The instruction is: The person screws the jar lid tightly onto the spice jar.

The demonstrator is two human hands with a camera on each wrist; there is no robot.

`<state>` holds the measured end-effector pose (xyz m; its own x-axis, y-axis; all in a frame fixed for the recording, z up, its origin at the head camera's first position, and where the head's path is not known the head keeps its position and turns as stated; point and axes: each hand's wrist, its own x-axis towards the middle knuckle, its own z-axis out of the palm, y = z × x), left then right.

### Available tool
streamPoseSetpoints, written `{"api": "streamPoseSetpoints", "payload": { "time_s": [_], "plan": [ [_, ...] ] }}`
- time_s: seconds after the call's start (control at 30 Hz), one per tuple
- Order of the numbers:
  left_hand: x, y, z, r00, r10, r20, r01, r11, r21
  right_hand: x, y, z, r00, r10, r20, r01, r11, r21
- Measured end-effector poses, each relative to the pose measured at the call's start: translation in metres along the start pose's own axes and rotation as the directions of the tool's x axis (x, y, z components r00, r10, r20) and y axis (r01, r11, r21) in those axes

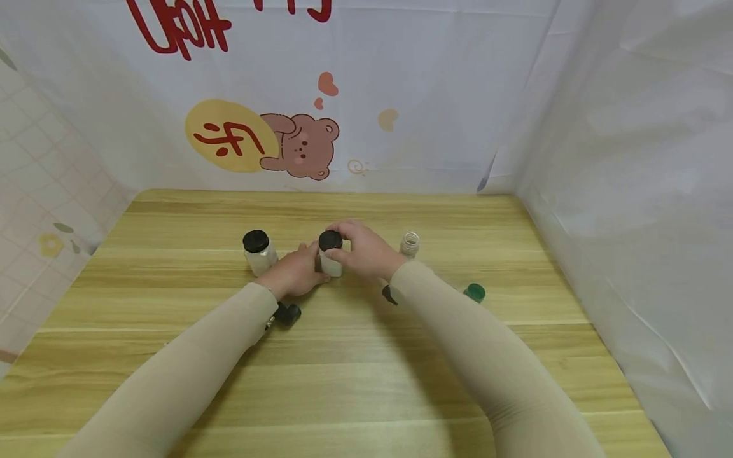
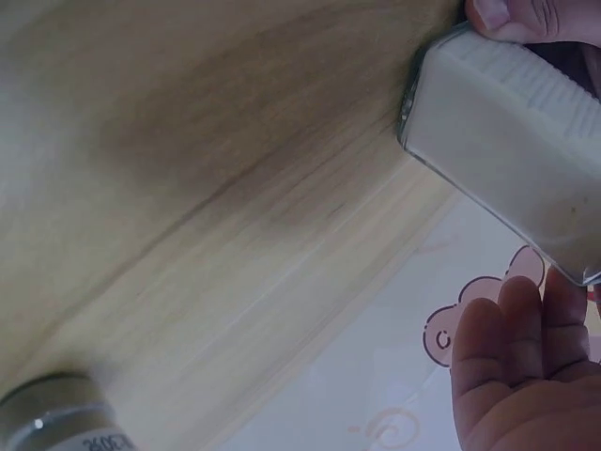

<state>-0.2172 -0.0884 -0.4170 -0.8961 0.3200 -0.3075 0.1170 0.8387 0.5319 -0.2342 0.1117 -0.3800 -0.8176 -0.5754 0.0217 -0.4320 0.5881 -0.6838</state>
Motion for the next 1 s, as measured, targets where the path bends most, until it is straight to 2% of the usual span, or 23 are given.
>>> {"api": "streamPoseSetpoints", "payload": {
  "time_s": [0.43,0.6,0.77,1.0],
  "plan": [
    [-0.002,-0.002,0.003,1.0,-0.003,-0.017,0.002,1.0,-0.016,0.0,0.0,0.011,0.994,0.009,-0.106,-0.01,1.0,-0.003],
    [-0.002,-0.002,0.003,1.0,0.014,-0.021,-0.014,1.0,-0.009,-0.001,0.001,0.008,0.998,0.012,-0.056,-0.01,1.0,0.029],
    [-0.001,-0.001,0.002,1.0,0.024,-0.017,-0.024,1.0,-0.003,-0.002,0.002,0.003,1.0,-0.003,-0.005,0.003,1.0,0.01],
    [-0.001,-0.001,0.003,1.0,0.014,-0.015,-0.014,1.0,-0.003,-0.002,0.003,0.007,0.999,0.004,-0.041,-0.003,1.0,0.012]
  ]
}}
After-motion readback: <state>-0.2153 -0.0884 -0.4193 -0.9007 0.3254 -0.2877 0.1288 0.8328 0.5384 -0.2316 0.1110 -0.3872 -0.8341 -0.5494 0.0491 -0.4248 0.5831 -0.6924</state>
